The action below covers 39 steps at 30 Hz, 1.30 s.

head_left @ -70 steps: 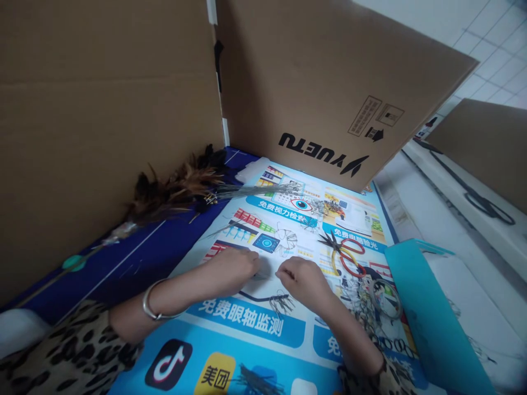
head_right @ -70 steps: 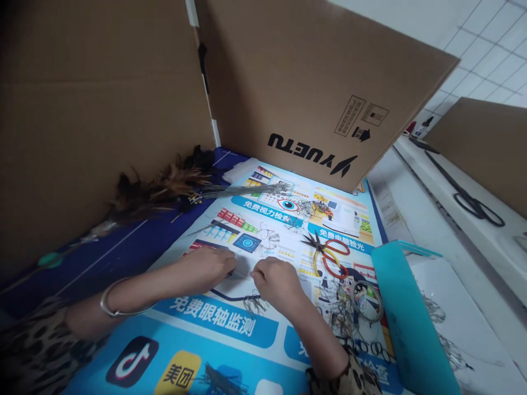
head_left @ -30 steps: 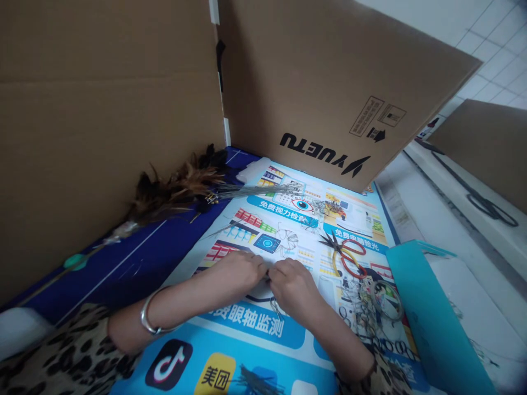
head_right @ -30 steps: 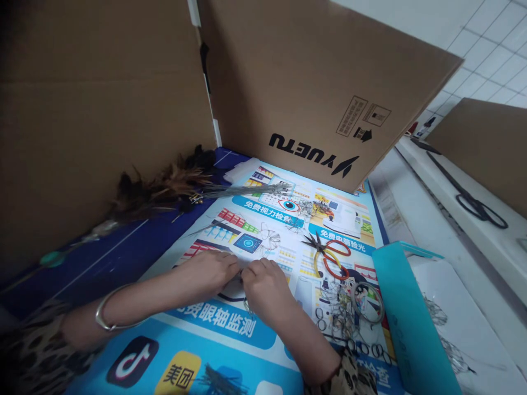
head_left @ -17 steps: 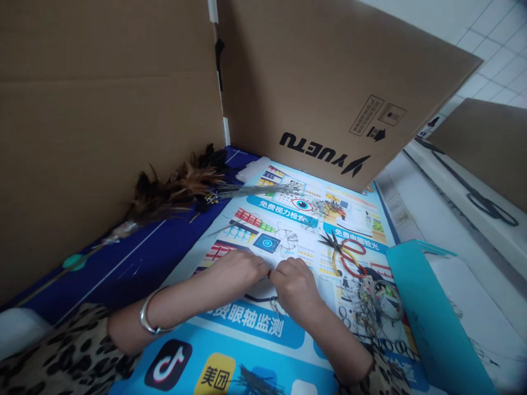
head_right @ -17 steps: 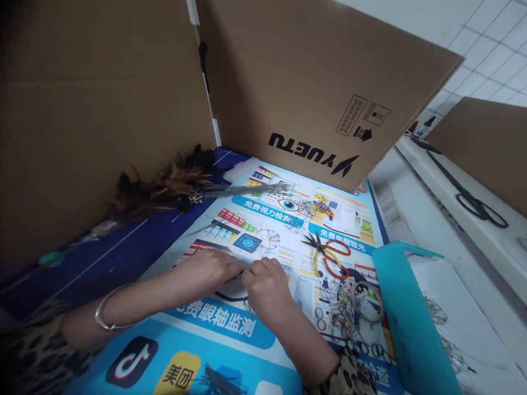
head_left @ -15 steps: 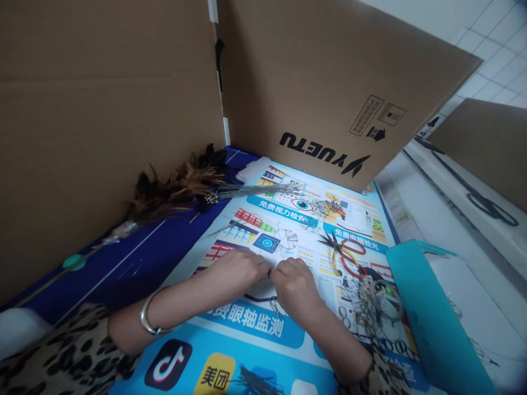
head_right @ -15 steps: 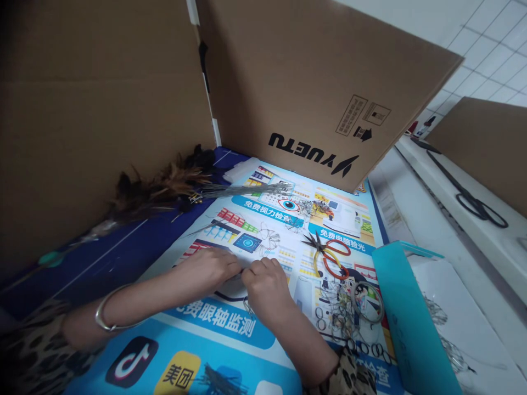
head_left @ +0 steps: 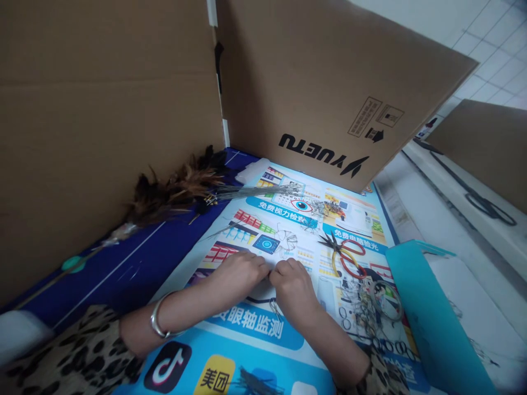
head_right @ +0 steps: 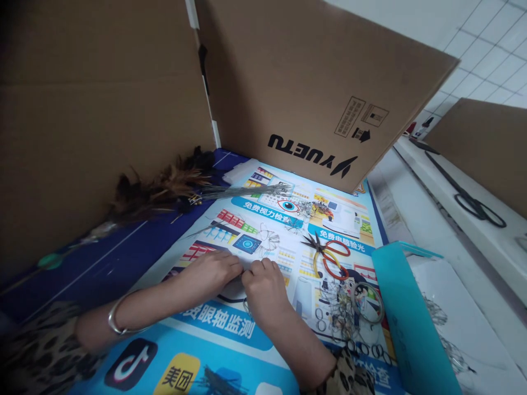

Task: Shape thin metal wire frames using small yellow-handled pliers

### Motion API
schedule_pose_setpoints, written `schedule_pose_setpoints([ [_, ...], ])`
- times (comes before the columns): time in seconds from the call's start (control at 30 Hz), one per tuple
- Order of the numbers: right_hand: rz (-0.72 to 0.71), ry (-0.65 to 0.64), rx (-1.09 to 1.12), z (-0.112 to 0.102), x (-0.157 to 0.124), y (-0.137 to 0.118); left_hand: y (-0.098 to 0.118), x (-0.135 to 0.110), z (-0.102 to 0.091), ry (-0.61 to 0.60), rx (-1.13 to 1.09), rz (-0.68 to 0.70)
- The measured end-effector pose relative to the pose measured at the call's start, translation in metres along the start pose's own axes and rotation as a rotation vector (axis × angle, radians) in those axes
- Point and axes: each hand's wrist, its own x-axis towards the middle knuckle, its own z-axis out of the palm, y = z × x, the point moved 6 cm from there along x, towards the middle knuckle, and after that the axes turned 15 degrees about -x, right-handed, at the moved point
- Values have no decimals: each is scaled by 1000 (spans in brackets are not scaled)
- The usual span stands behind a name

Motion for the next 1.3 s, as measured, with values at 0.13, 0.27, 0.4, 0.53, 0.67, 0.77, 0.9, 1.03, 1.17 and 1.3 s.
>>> schedule_pose_setpoints([
  [0.13,3,0,6,0,0,0,2,1,-3,29,-13,2],
  [0.27,-3,-6,8,-1,0,-1,5,1,-9,33,14,-18],
  [0.4,14,-19,2,0,-1,0,6,1,-7,5,6,-13],
  [0.53,22,-36,-8,3,-2,-1,6,0,-2,-24,29,-7],
  [0.67,30,-46,-6,4,-2,-1,5,-1,3,-51,80,-11],
  [0.77,47,-37,9,5,-2,0,7,-1,4,-72,101,-16],
  [0.9,82,-15,35,6,-3,4,8,0,0,-39,72,-5],
  [1.03,154,11,77,6,-3,10,4,0,-5,68,-15,-9],
  [1.17,209,44,173,4,-3,15,-9,-2,-2,169,-111,-52],
  [1.3,284,91,419,2,-3,24,-17,-2,-2,254,-226,-51],
])
